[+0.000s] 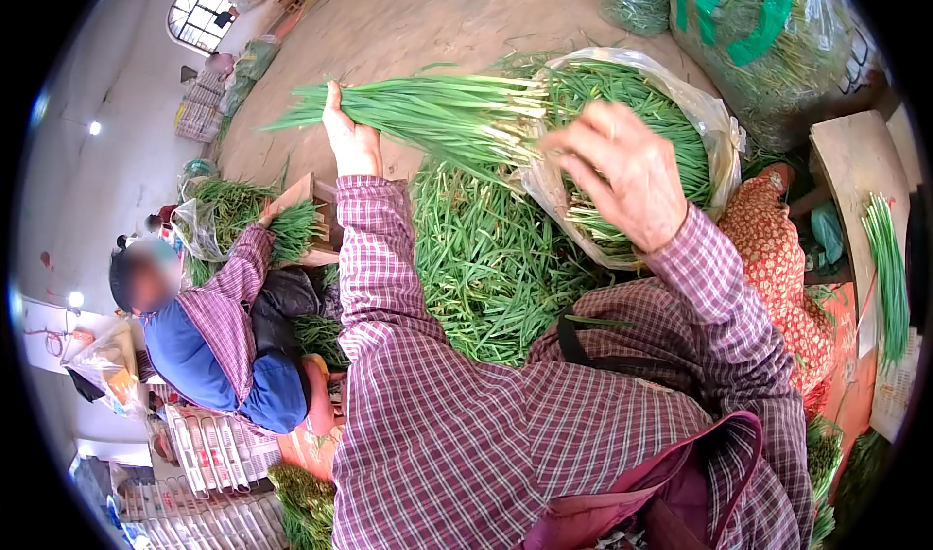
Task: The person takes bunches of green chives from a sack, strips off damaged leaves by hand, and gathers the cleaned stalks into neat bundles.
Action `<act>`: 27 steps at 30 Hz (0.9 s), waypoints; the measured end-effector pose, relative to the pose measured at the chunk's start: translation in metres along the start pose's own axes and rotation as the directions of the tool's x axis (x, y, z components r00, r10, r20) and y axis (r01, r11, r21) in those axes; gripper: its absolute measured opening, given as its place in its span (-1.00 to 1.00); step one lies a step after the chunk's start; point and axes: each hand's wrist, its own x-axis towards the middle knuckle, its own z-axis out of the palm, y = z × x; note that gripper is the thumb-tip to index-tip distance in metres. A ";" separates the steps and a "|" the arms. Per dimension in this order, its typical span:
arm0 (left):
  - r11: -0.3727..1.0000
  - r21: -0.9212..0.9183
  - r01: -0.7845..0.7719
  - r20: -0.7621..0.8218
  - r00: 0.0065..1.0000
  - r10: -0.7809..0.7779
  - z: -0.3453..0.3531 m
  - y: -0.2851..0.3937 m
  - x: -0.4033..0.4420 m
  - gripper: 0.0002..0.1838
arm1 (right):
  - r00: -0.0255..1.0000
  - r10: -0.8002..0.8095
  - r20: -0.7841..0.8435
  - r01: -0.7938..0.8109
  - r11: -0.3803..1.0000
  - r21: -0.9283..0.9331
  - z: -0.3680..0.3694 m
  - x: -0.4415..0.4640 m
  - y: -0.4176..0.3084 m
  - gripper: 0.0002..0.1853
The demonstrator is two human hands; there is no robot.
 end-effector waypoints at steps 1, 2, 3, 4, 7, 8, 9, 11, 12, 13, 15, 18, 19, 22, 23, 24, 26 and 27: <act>1.000 -0.003 0.001 0.001 1.000 -0.001 0.004 0.000 -0.004 -0.83 | 0.997 -0.044 -0.064 0.040 0.997 -0.062 -0.004 0.013 -0.004 -0.93; 1.000 0.006 -0.009 0.013 1.000 0.009 0.009 -0.001 -0.008 -0.84 | 0.997 -0.044 -0.064 0.040 0.997 -0.064 -0.001 0.020 -0.003 -0.93; 1.000 0.016 -0.020 0.026 0.999 0.019 0.014 -0.002 -0.012 -0.84 | 0.992 -0.095 -0.082 0.089 0.993 -0.072 0.002 0.026 -0.002 -0.93; 1.000 0.014 -0.021 0.027 0.999 0.020 0.018 -0.003 -0.016 -0.84 | 0.984 -0.146 -0.101 0.138 0.987 -0.079 0.006 0.030 0.000 -0.93; 1.000 0.001 -0.012 0.029 0.999 0.012 0.027 -0.004 -0.023 -0.84 | 0.979 -0.188 -0.075 0.177 0.975 -0.136 0.017 0.038 0.005 -0.89; 1.000 0.011 -0.011 0.053 0.999 0.011 0.029 -0.005 -0.024 -0.83 | 0.973 -0.217 -0.081 0.201 0.964 -0.173 0.021 0.039 0.008 -0.88; 1.000 0.022 -0.011 0.076 0.997 0.009 0.031 -0.005 -0.026 -0.83 | 0.975 -0.212 -0.071 0.199 0.967 -0.162 0.024 0.038 0.011 -0.88; 0.999 0.031 -0.011 0.082 0.997 0.009 0.035 -0.006 -0.032 -0.83 | 0.976 -0.211 -0.054 0.202 0.968 -0.148 0.027 0.036 0.017 -0.90; 0.999 0.038 -0.012 0.086 0.996 0.009 0.037 -0.006 -0.033 -0.83 | 0.977 -0.212 -0.035 0.206 0.969 -0.133 0.026 0.035 0.018 -0.91; 0.999 0.038 -0.011 0.084 0.996 0.008 0.036 -0.007 -0.033 -0.83 | 0.977 -0.212 -0.033 0.206 0.969 -0.133 0.023 0.033 0.018 -0.91; 0.998 0.019 -0.054 0.082 0.995 0.052 0.035 -0.008 -0.032 -0.83 | 0.997 -0.078 0.004 0.078 0.996 0.041 0.010 0.027 0.014 -0.92; 0.995 0.012 -0.094 0.057 0.994 0.093 0.026 -0.010 -0.027 -0.83 | 0.994 -0.032 0.105 -0.009 0.931 0.365 -0.013 0.012 0.005 -0.88; 0.996 0.013 -0.093 0.054 0.994 0.092 0.023 -0.010 -0.026 -0.83 | 0.989 -0.055 0.137 -0.014 0.891 0.454 -0.025 0.008 -0.001 -0.83; 0.992 -0.008 -0.127 0.046 0.991 0.128 0.021 -0.010 -0.029 -0.82 | 0.918 -0.142 0.370 -0.154 0.734 0.662 -0.032 -0.003 0.000 -0.77; 0.994 -0.039 -0.101 0.075 0.992 0.104 0.022 -0.010 -0.032 -0.81 | 0.923 -0.100 0.373 -0.128 0.832 0.540 -0.031 -0.004 0.003 -0.73; 0.995 -0.071 -0.076 0.103 0.991 0.083 0.023 -0.009 -0.034 -0.81 | 0.954 -0.058 0.295 -0.080 0.897 0.435 -0.026 -0.004 0.007 -0.73; 0.993 -0.087 -0.075 0.123 0.989 0.085 0.024 -0.010 -0.035 -0.80 | 0.982 0.085 0.171 -0.134 0.943 0.304 -0.010 -0.004 0.019 -0.77; 0.992 -0.098 -0.084 0.139 0.985 0.097 0.026 -0.010 -0.037 -0.79 | 0.981 0.087 0.171 -0.137 0.943 0.304 -0.007 -0.002 0.021 -0.77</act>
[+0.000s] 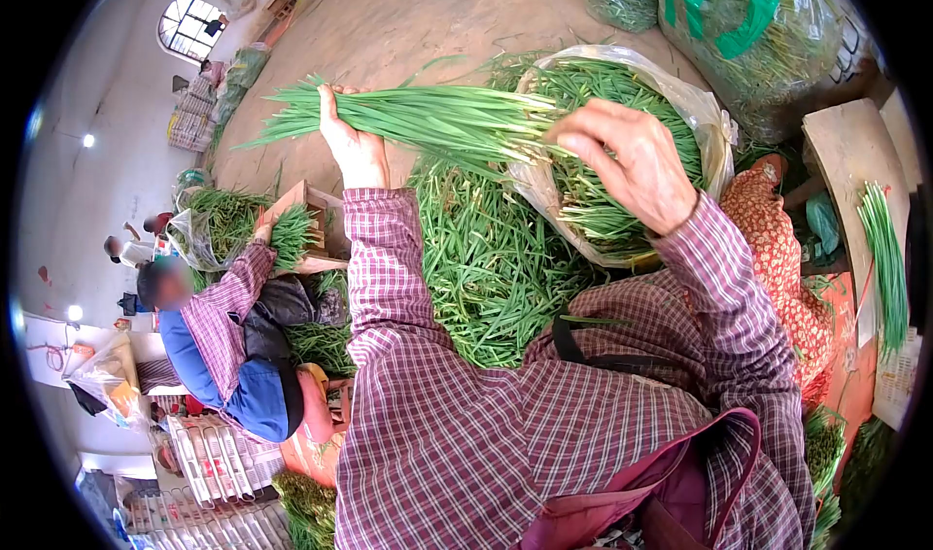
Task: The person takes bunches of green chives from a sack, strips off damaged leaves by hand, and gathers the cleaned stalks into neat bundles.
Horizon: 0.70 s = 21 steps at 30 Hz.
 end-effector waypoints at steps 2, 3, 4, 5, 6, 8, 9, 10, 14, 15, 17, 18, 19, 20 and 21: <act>1.000 -0.011 -0.006 0.026 1.000 0.007 0.006 -0.001 -0.003 -0.79 | 0.987 0.053 -0.149 -0.082 0.976 -0.201 0.004 0.005 0.002 -0.80; 0.999 -0.034 -0.008 0.039 0.999 0.010 0.010 0.000 -0.006 -0.79 | 0.986 0.055 -0.154 -0.086 0.975 -0.204 0.007 0.005 0.005 -0.80; 0.998 -0.056 -0.010 0.050 0.999 0.013 0.012 0.000 -0.008 -0.79 | 0.982 0.072 -0.176 -0.114 0.964 -0.241 0.011 0.005 0.009 -0.81; 0.998 -0.057 -0.007 0.053 0.999 0.010 0.015 0.000 -0.010 -0.79 | 0.976 0.088 -0.198 -0.142 0.950 -0.277 0.014 0.005 0.012 -0.82; 0.998 -0.057 -0.019 0.060 0.998 0.022 0.018 0.000 -0.012 -0.78 | 0.968 0.088 -0.234 -0.147 0.957 -0.250 0.017 0.006 0.012 -0.82; 0.998 -0.056 -0.028 0.067 0.997 0.031 0.020 0.000 -0.015 -0.78 | 0.955 0.144 -0.258 -0.202 0.955 -0.216 0.020 0.008 0.008 -0.81; 0.997 -0.079 -0.018 0.083 0.996 0.024 0.021 0.000 -0.015 -0.78 | 0.940 0.197 -0.279 -0.252 0.951 -0.181 0.021 0.010 0.007 -0.79; 0.995 -0.101 -0.008 0.099 0.995 0.018 0.023 -0.001 -0.016 -0.78 | 0.928 0.207 -0.310 -0.257 0.957 -0.131 0.025 0.011 0.010 -0.77; 0.993 -0.120 -0.012 0.090 0.996 0.023 0.025 -0.002 -0.015 -0.78 | 0.917 0.249 -0.313 -0.292 0.951 -0.099 0.033 0.015 0.014 -0.78; 0.994 -0.105 -0.010 0.098 0.995 0.020 0.024 -0.002 -0.014 -0.78 | 0.916 0.250 -0.313 -0.293 0.951 -0.098 0.033 0.014 0.014 -0.78; 0.996 -0.088 -0.007 0.103 0.995 0.016 0.022 -0.001 -0.015 -0.77 | 0.914 0.198 -0.354 -0.232 0.971 -0.057 0.032 0.012 0.014 -0.79; 0.998 -0.057 -0.010 0.077 0.997 0.014 0.021 -0.002 -0.015 -0.77 | 0.913 0.200 -0.355 -0.235 0.970 -0.056 0.031 0.010 0.015 -0.79; 1.000 -0.025 -0.012 0.051 0.999 0.014 0.019 -0.003 -0.013 -0.77 | 0.912 0.199 -0.359 -0.244 0.966 -0.085 0.028 0.009 0.018 -0.80; 1.000 -0.025 -0.012 0.051 0.999 0.013 0.008 -0.004 -0.007 -0.77 | 0.911 0.195 -0.363 -0.251 0.961 -0.114 0.025 0.006 0.021 -0.80; 1.000 -0.024 0.016 0.010 1.000 -0.016 -0.012 -0.004 0.006 -0.77 | 0.912 0.194 -0.362 -0.250 0.962 -0.113 0.020 0.003 0.025 -0.80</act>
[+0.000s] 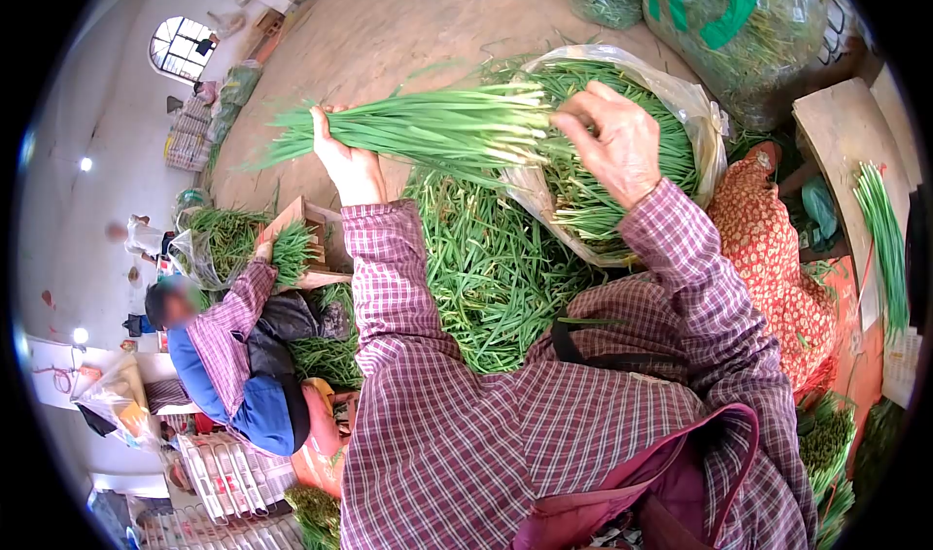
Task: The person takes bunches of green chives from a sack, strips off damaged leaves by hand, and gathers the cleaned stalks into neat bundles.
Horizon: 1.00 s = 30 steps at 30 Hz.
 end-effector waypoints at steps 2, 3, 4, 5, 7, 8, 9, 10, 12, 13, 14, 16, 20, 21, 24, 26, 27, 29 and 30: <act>1.000 0.001 0.027 -0.040 0.999 -0.027 -0.019 -0.004 0.007 -0.76 | 0.995 -0.034 0.094 0.048 0.988 -0.146 -0.012 -0.004 0.015 -0.81; 0.997 0.054 0.062 -0.112 0.992 -0.056 -0.023 -0.005 0.006 -0.70 | 0.979 -0.023 0.204 0.061 0.981 -0.186 -0.014 -0.008 0.025 -0.82; 0.989 0.105 0.101 -0.184 0.980 -0.081 -0.022 -0.004 0.002 -0.62 | 0.979 -0.024 0.204 0.063 0.981 -0.185 -0.013 -0.013 0.034 -0.82; 0.980 0.140 0.142 -0.198 0.974 -0.113 -0.021 -0.005 -0.003 -0.50 | 0.960 -0.059 0.273 0.101 0.985 -0.142 -0.012 -0.018 0.042 -0.82; 0.976 0.168 0.140 -0.208 0.973 -0.103 -0.022 -0.008 -0.008 -0.48 | 0.941 -0.085 0.328 0.109 0.993 -0.055 -0.017 -0.017 0.033 -0.81; 0.970 0.197 0.139 -0.220 0.971 -0.094 -0.023 -0.009 -0.009 -0.47 | 0.941 -0.083 0.328 0.107 0.993 -0.055 -0.019 -0.013 0.029 -0.81; 0.969 0.188 0.162 -0.202 0.972 -0.123 -0.025 -0.010 -0.009 -0.46 | 0.969 -0.072 0.238 0.076 0.997 -0.007 -0.022 -0.008 0.020 -0.80; 0.968 0.189 0.164 -0.201 0.972 -0.126 -0.023 -0.011 -0.011 -0.46 | 0.988 -0.057 0.144 0.052 0.998 0.042 -0.024 -0.003 0.013 -0.79; 0.965 0.203 0.168 -0.210 0.970 -0.125 -0.019 -0.013 -0.012 -0.46 | 0.993 -0.092 0.073 0.087 0.993 0.078 -0.026 0.003 0.008 -0.79; 0.965 0.201 0.169 -0.208 0.970 -0.127 -0.019 -0.013 -0.011 -0.46 | 0.995 -0.083 0.046 0.079 0.993 0.084 -0.027 0.004 0.008 -0.79; 0.966 0.193 0.170 -0.190 0.973 -0.133 -0.020 -0.013 -0.010 -0.47 | 0.997 -0.074 0.019 0.072 0.993 0.091 -0.027 0.005 0.007 -0.80; 0.967 0.185 0.173 -0.170 0.975 -0.142 -0.008 -0.011 -0.017 -0.47 | 0.997 -0.077 0.019 0.074 0.989 0.128 -0.029 0.004 0.005 -0.81; 0.960 0.212 0.182 -0.157 0.976 -0.150 -0.001 -0.011 -0.023 -0.48 | 0.999 -0.022 -0.035 0.029 0.977 0.211 -0.029 0.002 0.008 -0.80; 0.964 0.188 0.186 -0.148 0.976 -0.159 -0.003 -0.012 -0.021 -0.48 | 0.999 -0.001 -0.042 0.011 0.971 0.238 -0.029 0.002 0.009 -0.80; 0.966 0.211 0.146 -0.136 0.984 -0.119 -0.009 -0.013 -0.016 -0.50 | 0.999 -0.008 0.034 0.000 0.969 0.248 -0.028 0.000 0.011 -0.79; 0.967 0.206 0.149 -0.159 0.980 -0.117 -0.011 -0.012 -0.015 -0.52 | 0.995 -0.100 0.027 0.096 0.987 0.130 -0.026 0.001 0.011 -0.76; 0.968 0.200 0.152 -0.182 0.977 -0.115 -0.010 -0.011 -0.015 -0.53 | 0.981 -0.191 0.031 0.191 0.982 0.009 -0.025 0.002 0.010 -0.74; 0.971 0.172 0.163 -0.214 0.969 -0.125 -0.008 -0.010 -0.013 -0.55 | 0.989 -0.144 -0.012 0.145 0.989 0.042 -0.021 0.004 0.004 -0.71; 0.975 0.142 0.173 -0.243 0.960 -0.135 -0.007 -0.009 -0.013 -0.56 | 0.994 -0.097 -0.054 0.101 0.992 0.076 -0.020 0.004 0.002 -0.68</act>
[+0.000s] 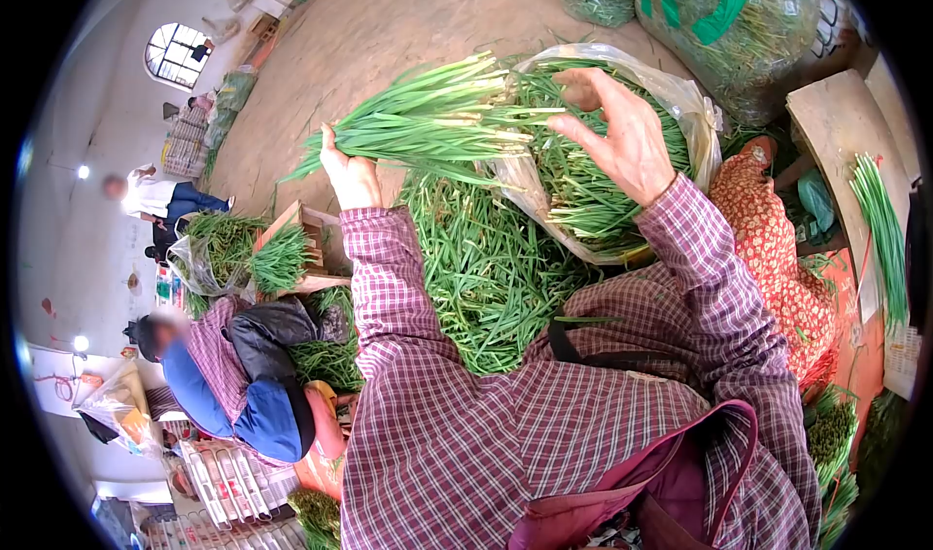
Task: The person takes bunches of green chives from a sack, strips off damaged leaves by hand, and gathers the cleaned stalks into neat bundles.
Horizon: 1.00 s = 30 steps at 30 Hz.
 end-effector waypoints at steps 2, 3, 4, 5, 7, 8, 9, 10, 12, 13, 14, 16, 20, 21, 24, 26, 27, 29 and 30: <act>1.000 -0.003 -0.011 0.024 1.000 0.012 -0.005 0.000 0.002 -0.57 | 0.987 0.092 0.129 -0.104 0.991 0.086 0.005 -0.001 0.009 -0.67; 1.000 -0.007 -0.023 0.049 0.999 0.023 -0.005 0.001 0.002 -0.57 | 0.950 0.170 0.262 -0.216 0.964 0.157 0.007 0.000 0.010 -0.66; 1.000 -0.008 -0.024 0.049 0.999 0.024 -0.004 0.001 0.003 -0.57 | 0.950 0.169 0.262 -0.215 0.964 0.157 0.008 0.000 0.011 -0.66; 1.000 -0.014 -0.017 0.034 0.999 0.018 -0.004 0.001 0.005 -0.56 | 0.923 0.243 0.299 -0.283 0.954 0.096 0.009 0.001 0.010 -0.67; 1.000 -0.020 -0.015 0.014 1.000 0.015 -0.003 0.003 0.000 -0.55 | 0.888 0.314 0.337 -0.345 0.938 0.035 0.012 -0.001 0.011 -0.68; 0.999 0.020 -0.032 0.028 0.999 0.031 -0.004 0.004 -0.003 -0.53 | 0.912 0.299 0.281 -0.349 0.925 0.151 0.017 -0.004 0.014 -0.70; 0.997 0.060 -0.049 0.042 0.998 0.047 -0.005 0.005 -0.006 -0.51 | 0.931 0.289 0.224 -0.343 0.901 0.264 0.019 -0.005 0.017 -0.71; 0.997 0.060 -0.051 0.035 0.998 0.049 -0.010 0.007 -0.002 -0.51 | 0.930 0.287 0.231 -0.344 0.901 0.266 0.019 -0.007 0.019 -0.71; 0.998 0.023 -0.056 0.056 0.997 0.055 -0.027 0.013 0.016 -0.50 | 0.938 0.315 0.145 -0.343 0.902 0.260 0.016 -0.011 0.025 -0.74; 0.999 0.007 -0.052 0.053 0.997 0.052 -0.034 0.019 0.025 -0.52 | 0.949 0.300 0.094 -0.315 0.908 0.276 0.012 -0.017 0.037 -0.76; 0.998 0.004 -0.061 0.044 0.997 0.061 -0.043 0.024 0.032 -0.52 | 0.952 0.292 0.088 -0.304 0.938 0.168 0.006 -0.024 0.057 -0.77; 0.996 -0.080 -0.030 -0.020 0.999 0.028 -0.053 0.034 0.038 -0.52 | 0.914 0.336 0.229 -0.302 0.938 -0.171 -0.014 -0.031 0.057 -0.75; 0.997 -0.037 -0.068 -0.080 0.995 0.065 -0.041 0.033 0.028 -0.50 | 0.806 0.207 0.554 -0.084 0.967 -0.239 0.017 -0.061 0.073 -0.57; 0.997 -0.037 -0.066 -0.083 0.995 0.062 -0.042 0.029 0.031 -0.50 | 0.788 0.224 0.573 -0.200 0.974 -0.106 0.021 -0.053 0.059 -0.53; 0.998 -0.030 -0.051 0.073 0.996 0.053 -0.041 0.016 0.033 -0.57 | 0.711 0.291 0.640 -0.510 0.840 0.184 0.044 -0.042 0.025 -0.44; 0.998 0.005 -0.056 0.074 0.996 0.056 -0.025 0.008 0.018 -0.60 | 0.650 0.321 0.689 -0.669 0.671 0.319 0.056 -0.035 0.010 -0.39; 0.999 -0.013 -0.035 0.069 0.997 0.036 -0.020 0.005 0.018 -0.62 | 0.604 0.360 0.711 -0.740 0.585 0.332 0.058 -0.031 0.003 -0.43; 1.000 -0.016 -0.021 0.073 0.997 0.022 -0.012 -0.002 0.014 -0.62 | 0.553 0.395 0.733 -0.802 0.490 0.342 0.065 -0.028 -0.002 -0.46; 1.000 -0.019 -0.011 0.075 0.997 0.012 -0.009 -0.004 0.012 -0.63 | 0.561 0.383 0.734 -0.813 0.423 0.401 0.072 -0.028 -0.001 -0.51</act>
